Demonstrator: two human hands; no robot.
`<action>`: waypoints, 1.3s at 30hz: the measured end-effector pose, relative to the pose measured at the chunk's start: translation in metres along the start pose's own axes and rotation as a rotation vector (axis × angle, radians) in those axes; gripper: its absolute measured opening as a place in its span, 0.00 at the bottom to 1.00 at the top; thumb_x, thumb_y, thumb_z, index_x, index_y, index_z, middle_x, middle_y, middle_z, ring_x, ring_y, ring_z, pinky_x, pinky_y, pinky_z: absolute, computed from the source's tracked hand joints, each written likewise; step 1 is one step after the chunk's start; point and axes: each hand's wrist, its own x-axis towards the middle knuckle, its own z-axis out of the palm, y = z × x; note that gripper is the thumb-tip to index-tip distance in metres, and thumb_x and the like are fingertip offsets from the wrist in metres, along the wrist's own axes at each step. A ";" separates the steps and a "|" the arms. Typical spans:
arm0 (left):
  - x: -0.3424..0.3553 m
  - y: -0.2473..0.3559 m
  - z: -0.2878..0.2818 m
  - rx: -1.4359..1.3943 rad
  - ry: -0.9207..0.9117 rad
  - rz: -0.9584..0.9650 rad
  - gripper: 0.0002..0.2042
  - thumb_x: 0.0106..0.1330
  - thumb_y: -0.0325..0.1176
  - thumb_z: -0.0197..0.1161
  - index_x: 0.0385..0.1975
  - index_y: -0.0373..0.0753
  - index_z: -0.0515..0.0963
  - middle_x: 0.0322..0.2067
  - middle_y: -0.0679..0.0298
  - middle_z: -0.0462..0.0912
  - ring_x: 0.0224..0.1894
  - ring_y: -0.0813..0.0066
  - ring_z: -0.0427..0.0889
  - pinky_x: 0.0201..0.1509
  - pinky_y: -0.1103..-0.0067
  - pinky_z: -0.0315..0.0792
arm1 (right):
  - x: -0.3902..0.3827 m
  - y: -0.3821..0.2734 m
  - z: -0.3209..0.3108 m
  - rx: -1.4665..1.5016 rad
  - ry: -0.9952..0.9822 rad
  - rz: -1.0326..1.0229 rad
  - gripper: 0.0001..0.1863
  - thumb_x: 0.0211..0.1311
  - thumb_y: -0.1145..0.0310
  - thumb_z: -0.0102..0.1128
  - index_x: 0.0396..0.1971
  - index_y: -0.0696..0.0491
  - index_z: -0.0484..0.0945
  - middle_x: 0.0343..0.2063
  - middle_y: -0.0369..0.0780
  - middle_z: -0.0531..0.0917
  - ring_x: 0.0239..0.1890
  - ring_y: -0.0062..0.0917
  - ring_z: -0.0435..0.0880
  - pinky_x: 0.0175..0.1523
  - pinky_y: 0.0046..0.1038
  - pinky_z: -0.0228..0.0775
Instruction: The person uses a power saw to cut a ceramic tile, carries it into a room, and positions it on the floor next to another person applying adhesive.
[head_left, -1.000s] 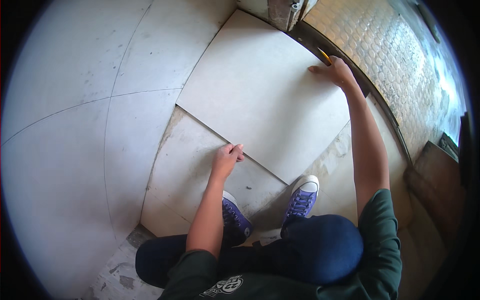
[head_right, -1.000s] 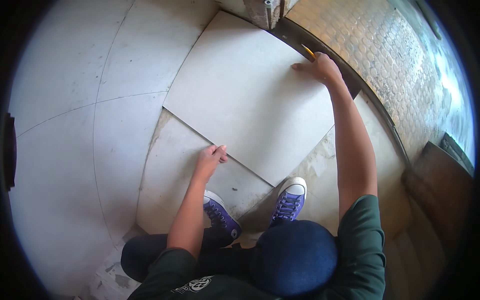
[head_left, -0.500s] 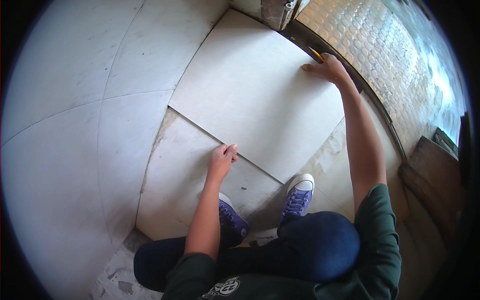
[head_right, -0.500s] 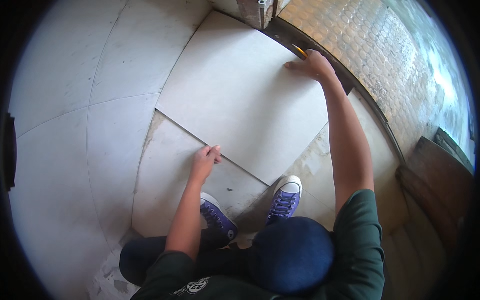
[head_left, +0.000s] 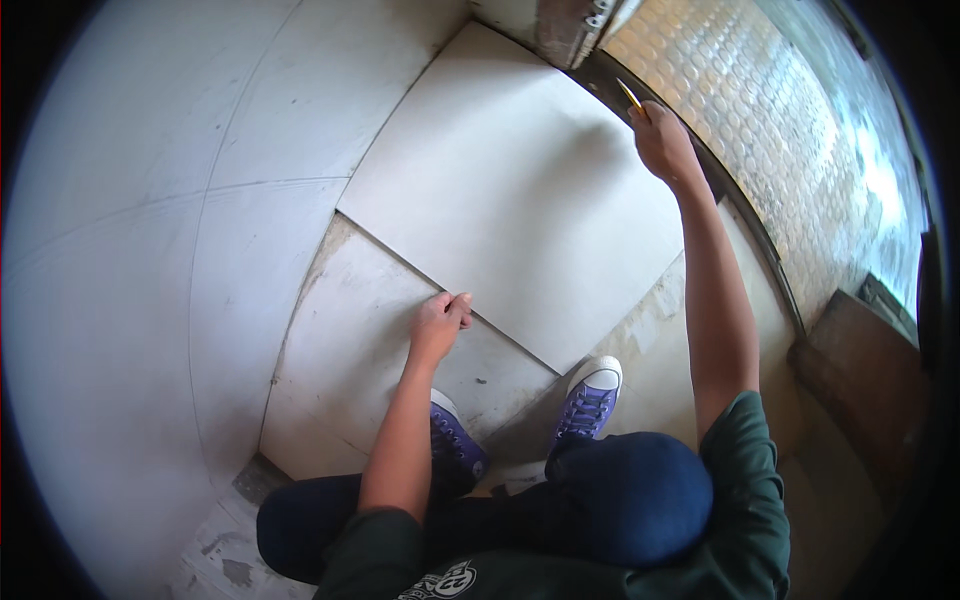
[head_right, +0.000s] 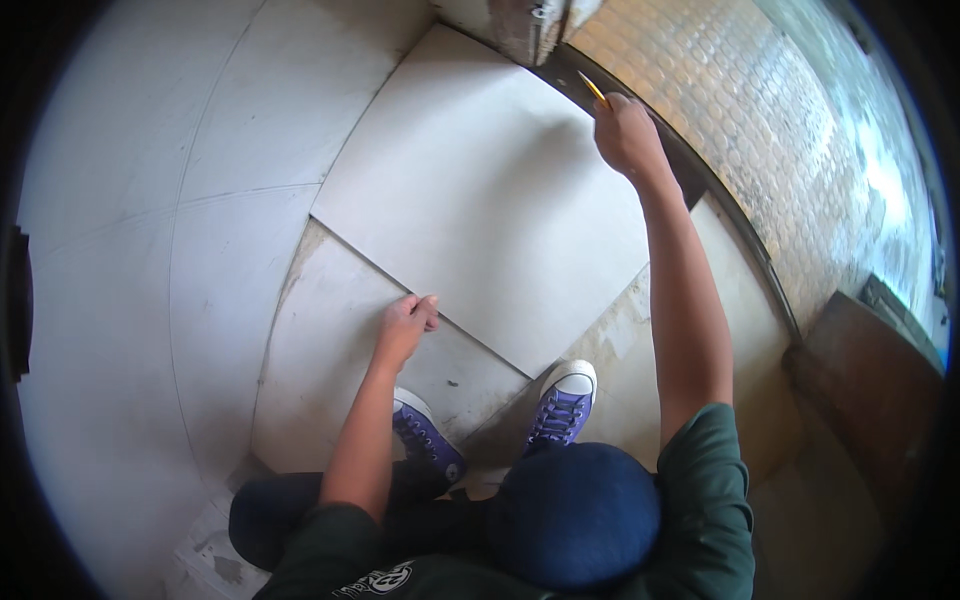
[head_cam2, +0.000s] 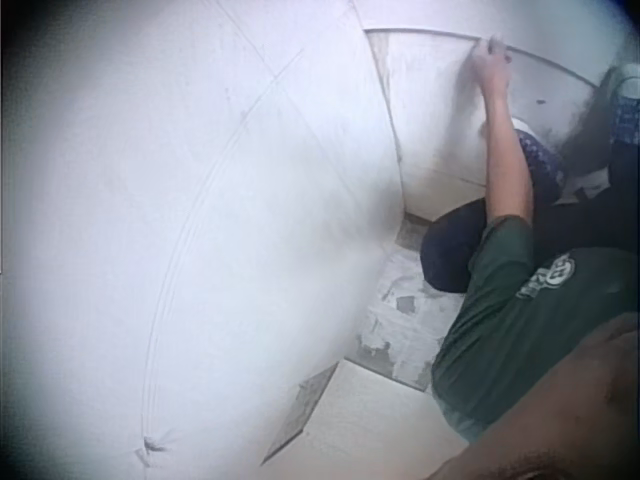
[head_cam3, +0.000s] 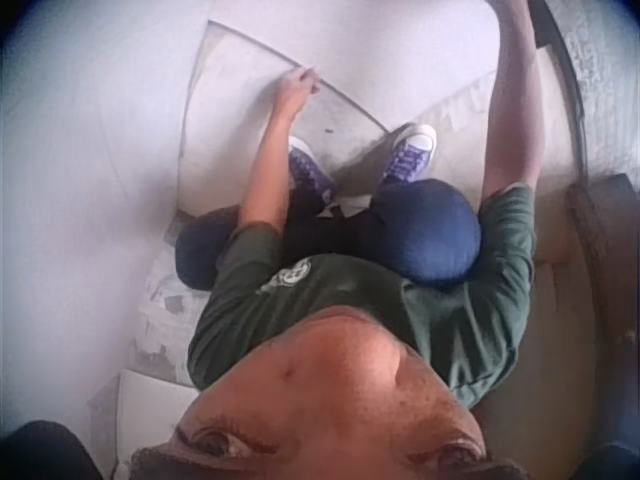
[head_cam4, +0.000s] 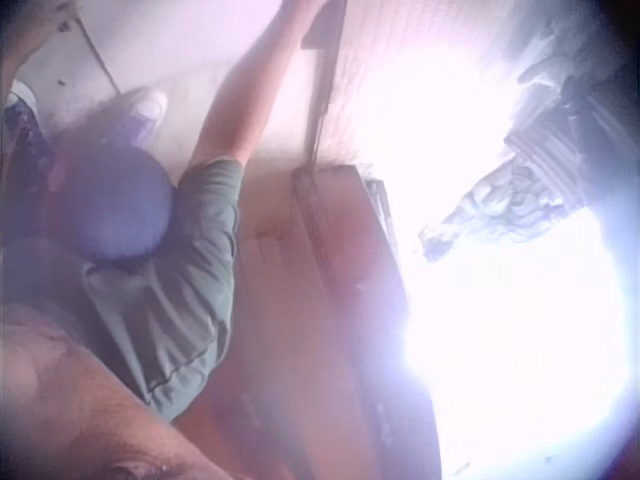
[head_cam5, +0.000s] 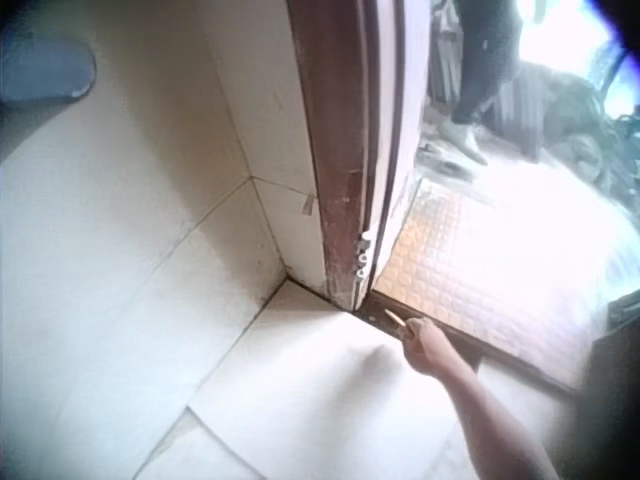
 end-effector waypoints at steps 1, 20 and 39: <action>0.001 -0.001 -0.001 0.058 -0.006 0.000 0.19 0.71 0.48 0.60 0.31 0.35 0.82 0.24 0.63 0.86 0.28 0.74 0.85 0.37 0.75 0.76 | -0.002 0.003 0.003 0.004 -0.009 -0.023 0.16 0.69 0.58 0.55 0.37 0.58 0.81 0.36 0.51 0.86 0.42 0.48 0.83 0.48 0.42 0.74; -0.013 0.006 -0.011 0.041 -0.004 -0.020 0.20 0.71 0.51 0.58 0.34 0.37 0.83 0.25 0.64 0.86 0.30 0.74 0.84 0.39 0.74 0.76 | -0.028 -0.042 -0.016 1.050 -0.317 0.131 0.15 0.76 0.62 0.48 0.55 0.53 0.73 0.45 0.45 0.85 0.33 0.24 0.84 0.38 0.25 0.73; -0.002 0.004 -0.004 -0.063 -0.041 -0.027 0.20 0.74 0.46 0.60 0.32 0.31 0.79 0.25 0.61 0.82 0.29 0.76 0.80 0.40 0.77 0.77 | -0.011 -0.019 -0.012 1.227 -0.019 0.126 0.16 0.79 0.59 0.50 0.46 0.56 0.79 0.26 0.36 0.78 0.27 0.19 0.76 0.33 0.24 0.71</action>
